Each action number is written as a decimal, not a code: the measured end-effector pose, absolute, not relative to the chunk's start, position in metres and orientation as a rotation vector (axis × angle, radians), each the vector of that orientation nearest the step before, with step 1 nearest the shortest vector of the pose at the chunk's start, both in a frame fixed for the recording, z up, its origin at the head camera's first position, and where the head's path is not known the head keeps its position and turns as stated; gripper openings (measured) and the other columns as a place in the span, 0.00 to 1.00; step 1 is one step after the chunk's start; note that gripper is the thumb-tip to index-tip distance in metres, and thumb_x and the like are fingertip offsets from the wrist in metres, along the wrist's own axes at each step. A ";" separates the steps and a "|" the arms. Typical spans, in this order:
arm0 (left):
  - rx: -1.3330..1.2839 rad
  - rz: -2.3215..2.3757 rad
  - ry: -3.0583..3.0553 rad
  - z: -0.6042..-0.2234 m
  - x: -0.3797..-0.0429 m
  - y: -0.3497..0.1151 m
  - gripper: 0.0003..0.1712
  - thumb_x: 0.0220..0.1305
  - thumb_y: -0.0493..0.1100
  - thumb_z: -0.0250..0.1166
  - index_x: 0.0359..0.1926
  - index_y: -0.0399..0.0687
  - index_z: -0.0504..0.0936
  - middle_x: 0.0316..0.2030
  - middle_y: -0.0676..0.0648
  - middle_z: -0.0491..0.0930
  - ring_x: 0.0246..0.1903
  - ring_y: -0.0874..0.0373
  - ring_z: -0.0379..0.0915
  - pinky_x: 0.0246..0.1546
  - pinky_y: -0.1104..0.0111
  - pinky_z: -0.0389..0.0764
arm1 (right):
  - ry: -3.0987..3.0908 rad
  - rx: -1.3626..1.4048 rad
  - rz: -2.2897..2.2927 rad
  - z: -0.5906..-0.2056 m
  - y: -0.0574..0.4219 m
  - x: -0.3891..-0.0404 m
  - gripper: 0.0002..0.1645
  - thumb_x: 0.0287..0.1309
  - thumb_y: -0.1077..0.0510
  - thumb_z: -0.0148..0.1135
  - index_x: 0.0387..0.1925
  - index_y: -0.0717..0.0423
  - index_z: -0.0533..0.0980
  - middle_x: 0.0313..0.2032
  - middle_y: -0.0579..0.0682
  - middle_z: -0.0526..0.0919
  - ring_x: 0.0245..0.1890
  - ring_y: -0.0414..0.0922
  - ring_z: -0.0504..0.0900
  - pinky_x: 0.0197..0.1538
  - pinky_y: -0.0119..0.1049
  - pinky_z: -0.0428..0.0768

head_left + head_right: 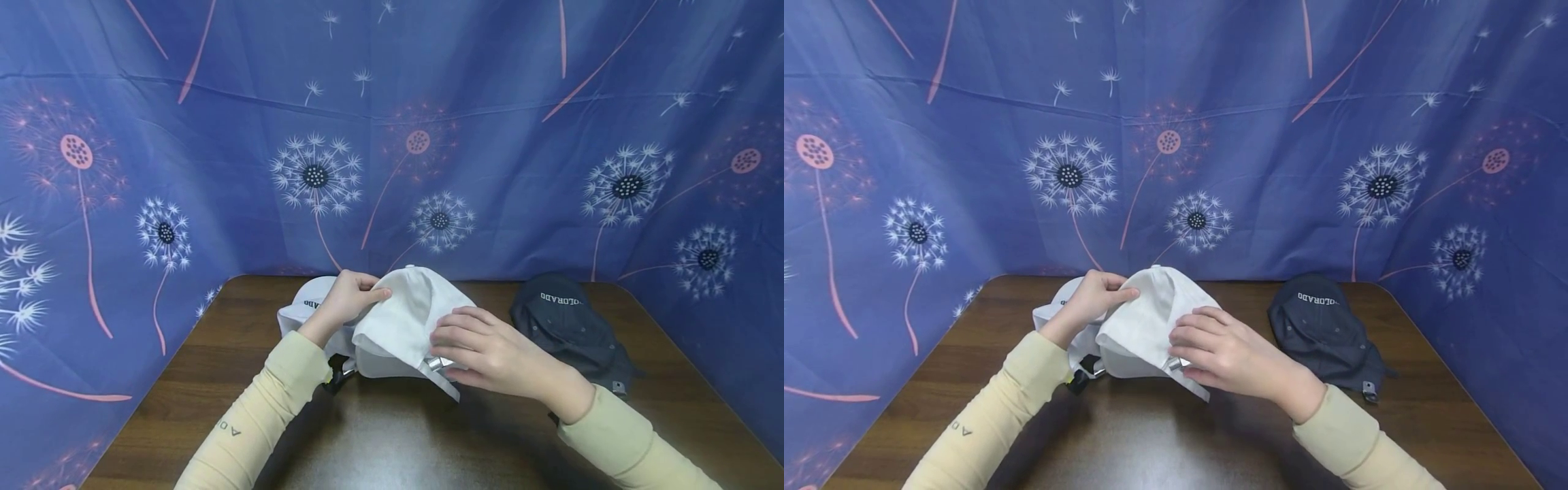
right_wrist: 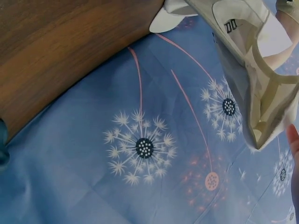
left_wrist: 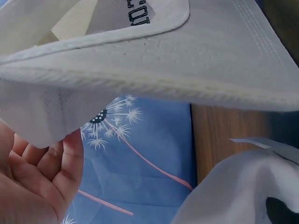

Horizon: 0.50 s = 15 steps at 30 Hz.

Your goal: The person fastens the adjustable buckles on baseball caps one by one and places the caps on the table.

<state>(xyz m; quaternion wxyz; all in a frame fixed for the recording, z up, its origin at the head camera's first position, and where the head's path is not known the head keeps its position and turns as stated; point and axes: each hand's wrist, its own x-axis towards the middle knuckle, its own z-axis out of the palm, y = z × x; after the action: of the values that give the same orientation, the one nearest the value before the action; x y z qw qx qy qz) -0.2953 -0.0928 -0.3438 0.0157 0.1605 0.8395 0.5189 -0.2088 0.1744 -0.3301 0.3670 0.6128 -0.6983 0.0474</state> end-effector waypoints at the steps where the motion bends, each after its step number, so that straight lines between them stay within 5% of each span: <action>1: 0.497 1.617 2.609 -0.344 -0.295 -0.093 0.14 0.58 0.46 0.68 0.42 0.42 0.86 0.34 0.44 0.86 0.34 0.57 0.81 0.33 0.66 0.81 | -1.789 1.573 0.113 -0.331 0.174 -0.209 0.25 0.45 0.51 0.73 0.47 0.55 0.80 0.48 0.50 0.81 0.52 0.49 0.77 0.56 0.48 0.73; 10: 0.505 1.625 2.603 -0.344 -0.295 -0.094 0.14 0.58 0.45 0.68 0.42 0.42 0.86 0.34 0.44 0.86 0.33 0.57 0.81 0.33 0.66 0.81 | -1.761 1.505 0.003 -0.336 0.167 -0.208 0.13 0.64 0.51 0.54 0.41 0.52 0.81 0.43 0.47 0.81 0.47 0.46 0.77 0.54 0.47 0.74; 15: 0.490 1.623 2.598 -0.345 -0.296 -0.095 0.14 0.58 0.46 0.68 0.42 0.42 0.86 0.34 0.44 0.86 0.33 0.57 0.82 0.33 0.66 0.81 | -1.778 1.511 0.093 -0.336 0.167 -0.207 0.13 0.65 0.52 0.53 0.40 0.53 0.81 0.41 0.48 0.81 0.45 0.48 0.78 0.51 0.46 0.74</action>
<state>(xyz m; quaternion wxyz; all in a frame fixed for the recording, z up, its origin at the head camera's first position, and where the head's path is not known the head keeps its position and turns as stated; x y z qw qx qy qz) -0.2957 -0.0947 -0.3447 0.0198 0.1578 0.8373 0.5230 -0.2068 0.1665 -0.3364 0.3926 0.5951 -0.7002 0.0365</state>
